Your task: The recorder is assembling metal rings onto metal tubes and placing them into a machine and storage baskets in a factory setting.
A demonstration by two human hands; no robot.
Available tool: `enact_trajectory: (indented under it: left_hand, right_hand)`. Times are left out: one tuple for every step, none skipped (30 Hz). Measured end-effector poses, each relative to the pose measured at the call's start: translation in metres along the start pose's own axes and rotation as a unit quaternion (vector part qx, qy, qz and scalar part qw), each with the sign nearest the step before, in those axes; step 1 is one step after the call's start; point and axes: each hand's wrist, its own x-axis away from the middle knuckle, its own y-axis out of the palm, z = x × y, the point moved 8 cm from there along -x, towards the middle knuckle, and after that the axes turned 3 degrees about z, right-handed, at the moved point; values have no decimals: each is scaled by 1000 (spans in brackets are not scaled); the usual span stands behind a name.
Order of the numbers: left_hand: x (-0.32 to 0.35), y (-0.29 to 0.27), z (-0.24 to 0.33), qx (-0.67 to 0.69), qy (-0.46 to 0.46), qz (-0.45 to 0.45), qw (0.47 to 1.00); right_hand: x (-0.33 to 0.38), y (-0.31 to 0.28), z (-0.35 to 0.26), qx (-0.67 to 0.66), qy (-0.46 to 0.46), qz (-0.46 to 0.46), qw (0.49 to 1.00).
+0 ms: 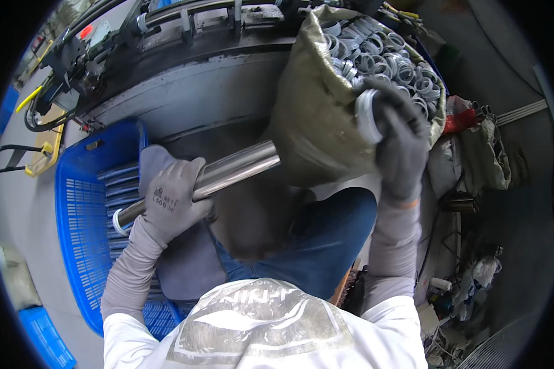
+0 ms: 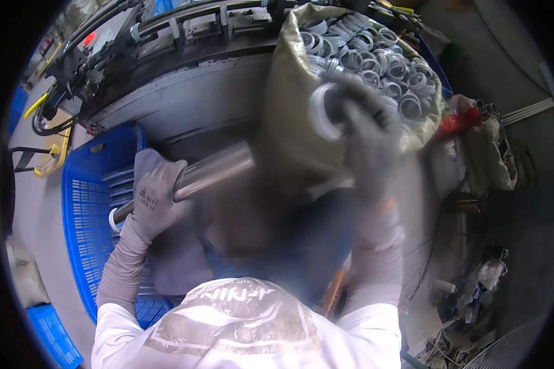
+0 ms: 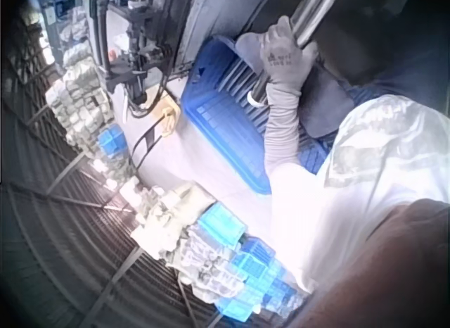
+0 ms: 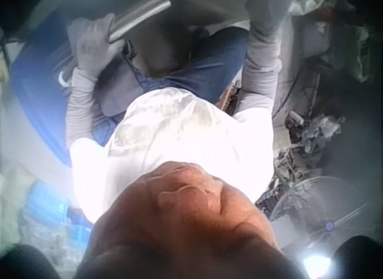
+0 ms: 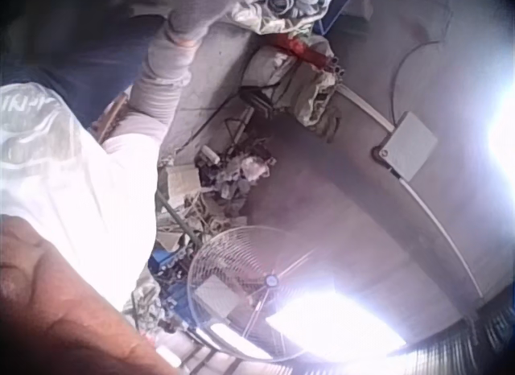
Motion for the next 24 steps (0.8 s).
enact_trajectory:
  left_hand:
    - [1,0,-1,2,-9,-8,1000]
    - [-1,-1,-1,0,-12,-10,1000]
    - [-4,-2,1,19,-1,2,1000]
    - [-6,-3,5,36,9,11,999]
    - [-6,-4,6,31,3,4,999]
    - [-6,-5,10,31,8,3,999]
    - [-5,-5,12,32,14,3,999]
    - [-4,-4,11,29,10,0,1000]
    - [-2,-2,10,22,10,-4,1000]
    - [-1,0,10,16,11,-8,1000]
    - [0,0,8,15,9,-9,1000]
    - [1,0,7,15,6,-14,1000]
    - [2,1,6,15,3,-18,1000]
    - [2,0,6,14,2,-18,1000]
    - [1,2,6,5,-1,-28,1000]
    - [2,3,6,-3,-3,-38,999]
    - [2,3,5,-3,-4,-39,999]
    - [3,4,5,-6,-4,-39,999]
    - [3,5,4,-9,-5,-39,999]
    - [3,5,4,-8,-4,-39,999]
    - [3,5,3,-6,-6,-41,999]
    - [2,5,3,-4,-7,-42,999]
    - [2,5,3,-4,-7,-43,999]
    - [3,5,3,-8,-8,-43,999]
  right_hand:
    - [26,21,23,-69,53,-22,996]
    - [39,30,45,-27,52,-41,997]
    - [48,37,95,-220,261,-13,940]
    - [58,34,120,-194,185,-39,963]
    - [63,44,111,110,35,-91,989]
    - [73,63,104,399,-122,-133,899]
    - [80,67,120,393,-118,-138,901]
    - [85,74,132,271,-113,-165,942]
    - [91,79,141,144,-105,-188,966]
    - [93,84,141,141,-104,-190,966]
    - [95,89,141,118,-100,-191,969]
    - [96,94,139,95,-96,-192,972]
    - [92,97,119,103,-102,-147,978]
    - [92,96,123,102,-101,-148,978]
    - [92,95,134,52,-64,-161,983]
    - [92,96,140,2,-26,-173,985]
    - [93,95,139,2,-25,-174,984]
    - [94,93,139,-3,-8,-167,986]
    - [93,92,137,-7,9,-160,987]
    - [91,94,129,-7,10,-159,987]
    - [91,96,136,-216,167,-128,953]
    - [99,105,145,-412,310,-88,852]
    - [99,106,145,-412,311,-87,852]
    - [93,101,137,-263,210,-114,935]
